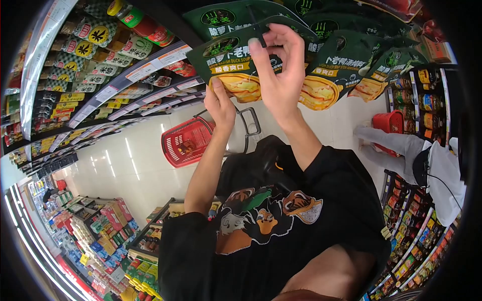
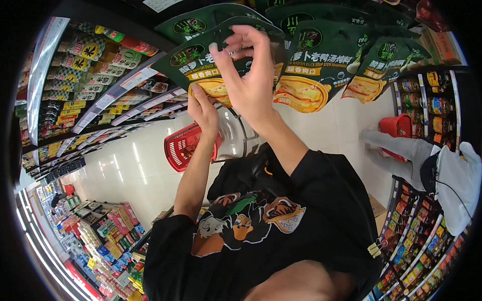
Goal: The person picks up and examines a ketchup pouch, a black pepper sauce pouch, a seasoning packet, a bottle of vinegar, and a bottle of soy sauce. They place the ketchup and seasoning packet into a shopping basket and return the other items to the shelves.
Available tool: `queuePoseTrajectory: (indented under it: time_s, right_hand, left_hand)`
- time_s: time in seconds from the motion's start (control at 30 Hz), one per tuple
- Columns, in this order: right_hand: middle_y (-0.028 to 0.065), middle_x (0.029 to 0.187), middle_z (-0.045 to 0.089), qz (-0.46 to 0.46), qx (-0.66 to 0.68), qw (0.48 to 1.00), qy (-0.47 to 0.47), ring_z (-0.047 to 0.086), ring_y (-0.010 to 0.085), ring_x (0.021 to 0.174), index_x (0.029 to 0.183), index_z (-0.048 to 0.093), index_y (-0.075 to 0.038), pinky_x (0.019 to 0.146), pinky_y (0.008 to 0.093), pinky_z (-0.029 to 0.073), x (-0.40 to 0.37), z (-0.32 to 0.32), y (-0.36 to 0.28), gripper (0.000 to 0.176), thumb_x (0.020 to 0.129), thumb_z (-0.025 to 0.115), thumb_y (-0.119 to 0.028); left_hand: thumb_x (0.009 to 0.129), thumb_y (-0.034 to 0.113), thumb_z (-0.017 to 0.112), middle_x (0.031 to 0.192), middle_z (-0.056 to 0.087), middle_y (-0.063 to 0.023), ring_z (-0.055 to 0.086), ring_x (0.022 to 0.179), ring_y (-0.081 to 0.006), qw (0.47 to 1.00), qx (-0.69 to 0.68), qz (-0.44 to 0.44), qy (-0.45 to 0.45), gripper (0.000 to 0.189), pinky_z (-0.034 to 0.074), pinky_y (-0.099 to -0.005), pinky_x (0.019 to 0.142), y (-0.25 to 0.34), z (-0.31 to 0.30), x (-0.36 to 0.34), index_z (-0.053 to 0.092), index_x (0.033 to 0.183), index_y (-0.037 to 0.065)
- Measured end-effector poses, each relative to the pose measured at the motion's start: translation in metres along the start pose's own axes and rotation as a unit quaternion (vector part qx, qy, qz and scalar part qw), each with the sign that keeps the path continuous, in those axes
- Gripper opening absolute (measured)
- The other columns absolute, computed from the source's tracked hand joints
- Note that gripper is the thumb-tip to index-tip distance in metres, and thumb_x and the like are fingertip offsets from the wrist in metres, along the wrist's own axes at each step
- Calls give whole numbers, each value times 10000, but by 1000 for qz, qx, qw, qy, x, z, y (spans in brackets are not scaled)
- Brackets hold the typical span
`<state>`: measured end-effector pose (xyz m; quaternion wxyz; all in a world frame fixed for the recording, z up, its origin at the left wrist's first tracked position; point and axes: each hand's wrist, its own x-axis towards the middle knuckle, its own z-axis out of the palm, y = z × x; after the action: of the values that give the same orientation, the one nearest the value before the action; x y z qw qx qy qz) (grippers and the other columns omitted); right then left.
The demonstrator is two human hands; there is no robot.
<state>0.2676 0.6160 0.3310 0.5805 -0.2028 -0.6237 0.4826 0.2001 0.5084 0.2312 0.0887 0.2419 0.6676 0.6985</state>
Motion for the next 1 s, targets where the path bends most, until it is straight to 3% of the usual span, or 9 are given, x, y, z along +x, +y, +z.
queuePoseTrajectory:
  time_s: [0.2,0.27,0.37,0.47,0.57,0.73,0.8,0.9,1.0]
  right_hand:
    - [74,982,627,-61,-28,997,43,609,148,830,1171,567,-39,743,293,492,24,22,17,408,849,802,-128]
    - [105,1087,614,-33,-26,999,15,620,170,940,1216,541,-21,842,313,497,27,23,16,441,860,787,-110]
    - [36,877,543,9,-75,997,21,504,122,736,1155,520,-10,686,267,441,38,31,-11,306,952,698,-154]
    - [40,885,548,7,-43,999,21,523,117,762,1141,518,-10,694,266,448,42,34,6,299,951,699,-152]
    - [35,868,538,-1,-48,999,16,526,108,729,1126,513,-12,656,252,443,42,38,8,285,947,703,-126]
    - [27,879,550,-45,28,999,11,554,90,745,1158,506,-13,632,228,453,34,41,19,281,945,686,-51]
    - [84,867,625,-40,15,999,13,624,165,725,1229,491,-15,628,285,492,23,35,25,377,955,695,-175]
    - [171,1325,509,-70,16,997,-23,534,246,1219,1364,391,21,1078,379,399,-12,19,35,566,898,707,-37]
    - [173,1325,516,-23,17,997,-74,543,252,1205,1382,356,18,1071,378,403,-57,13,26,584,902,685,-16]
  left_hand:
    - [1101,357,380,921,623,-41,597,817,-81,999,8,-4,-43,436,520,-237,656,-20,3,26,589,1104,-26]
    - [1097,378,385,895,617,-34,590,782,-80,998,5,-17,-58,457,506,-237,626,-12,7,35,599,1091,-26]
    - [1087,409,407,864,643,-49,591,739,-80,994,40,-70,-75,518,501,-248,615,9,7,51,630,1036,-56]
    - [1073,432,443,800,648,-72,550,704,-78,991,57,-93,-82,565,476,-266,611,9,1,62,650,1009,-90]
    - [1010,532,503,851,705,-245,707,824,-347,956,257,-97,-102,612,524,-409,771,9,-14,66,658,1037,-60]
    - [1026,412,539,872,716,-194,718,835,-282,958,232,-91,-141,478,524,-363,748,6,-42,34,638,1090,-52]
    - [1035,276,555,912,723,-157,714,842,-213,979,125,-76,-141,338,529,-330,747,-11,-59,4,616,1127,-44]
    - [1066,246,493,1020,720,-80,680,885,-135,965,80,-183,-168,313,510,-258,710,-30,-92,-54,596,1165,-32]
    - [1061,227,494,1036,731,-101,698,896,-161,939,69,-285,-181,301,531,-277,748,-48,-130,-116,604,1160,-35]
